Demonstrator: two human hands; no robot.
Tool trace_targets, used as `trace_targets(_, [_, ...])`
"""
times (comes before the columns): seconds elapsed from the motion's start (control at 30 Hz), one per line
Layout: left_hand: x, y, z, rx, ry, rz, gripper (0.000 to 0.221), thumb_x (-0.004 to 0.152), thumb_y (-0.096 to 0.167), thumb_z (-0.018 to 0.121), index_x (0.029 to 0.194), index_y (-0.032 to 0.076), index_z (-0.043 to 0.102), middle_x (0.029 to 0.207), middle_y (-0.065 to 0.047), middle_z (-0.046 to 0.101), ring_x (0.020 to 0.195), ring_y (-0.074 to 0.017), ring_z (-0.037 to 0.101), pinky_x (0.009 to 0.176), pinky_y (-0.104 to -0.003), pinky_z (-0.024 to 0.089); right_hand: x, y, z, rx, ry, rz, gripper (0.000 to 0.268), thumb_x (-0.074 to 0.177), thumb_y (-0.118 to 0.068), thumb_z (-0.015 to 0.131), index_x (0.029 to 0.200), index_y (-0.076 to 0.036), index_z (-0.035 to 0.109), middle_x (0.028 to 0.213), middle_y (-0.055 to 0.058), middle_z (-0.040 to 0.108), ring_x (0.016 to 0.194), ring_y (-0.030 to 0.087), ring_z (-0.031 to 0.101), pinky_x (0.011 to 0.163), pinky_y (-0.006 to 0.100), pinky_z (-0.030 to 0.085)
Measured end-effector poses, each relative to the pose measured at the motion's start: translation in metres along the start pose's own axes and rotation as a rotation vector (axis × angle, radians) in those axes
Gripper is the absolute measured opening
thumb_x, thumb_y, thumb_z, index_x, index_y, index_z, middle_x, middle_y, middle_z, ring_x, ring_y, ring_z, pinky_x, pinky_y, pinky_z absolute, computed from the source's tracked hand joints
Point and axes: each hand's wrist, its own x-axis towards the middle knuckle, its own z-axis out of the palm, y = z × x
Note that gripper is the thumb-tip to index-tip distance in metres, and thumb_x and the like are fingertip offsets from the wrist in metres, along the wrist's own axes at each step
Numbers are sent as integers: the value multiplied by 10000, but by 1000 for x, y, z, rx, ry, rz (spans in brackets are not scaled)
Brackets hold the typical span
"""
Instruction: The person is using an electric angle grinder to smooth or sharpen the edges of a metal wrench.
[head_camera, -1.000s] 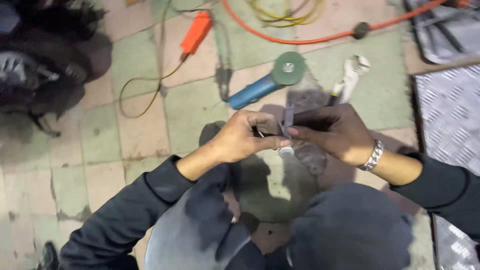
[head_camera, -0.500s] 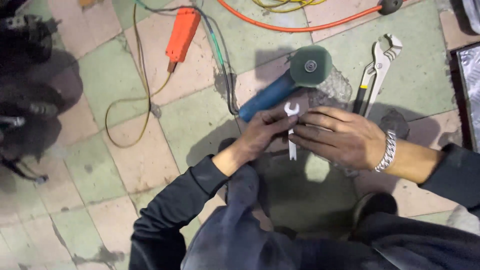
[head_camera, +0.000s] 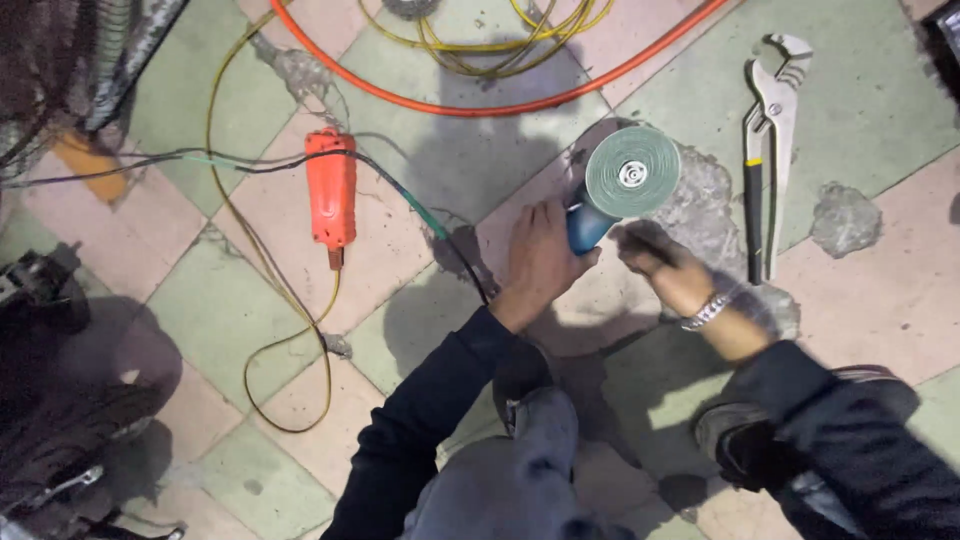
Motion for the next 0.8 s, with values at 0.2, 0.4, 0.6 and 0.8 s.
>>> trace_targets(0.2, [-5, -22, -22, -480, -417, -60, 841, 632, 548, 877, 1178, -32, 607, 1019, -272, 699, 1039, -476, 687, 859, -537, 573, 34, 54, 64, 643, 146, -95, 604, 889, -398, 875, 1234, 32, 631, 837, 110, 619, 678, 232, 698, 359, 235, 493])
trace_targets(0.4, [-27, -10, -79, -428, -347, 107, 318, 1024, 284, 545, 1111, 11, 682, 970, -243, 698, 979, -462, 683, 828, -523, 567, -4, 52, 89, 1045, 177, -12, 502, 809, -147, 878, 1230, -36, 629, 969, 115, 671, 903, 239, 704, 703, 383, 604])
trace_targets(0.6, [-4, -44, -106, -192, -260, 296, 265, 1014, 123, 483, 1124, 42, 711, 1086, -203, 682, 1036, -437, 665, 898, -501, 526, -16, 8, 81, 969, 246, -68, 578, 649, -16, 899, 1175, -19, 661, 992, 109, 648, 960, 248, 655, 803, 475, 556])
trace_targets(0.8, [-13, -81, -46, -236, 66, 876, 226, 1035, 53, 432, 1154, -42, 599, 945, -219, 548, 884, -430, 574, 828, -504, 487, -33, -1, 92, 709, 409, -31, 755, 634, -145, 976, 1298, -83, 623, 1139, 141, 649, 1134, 282, 613, 952, 535, 492])
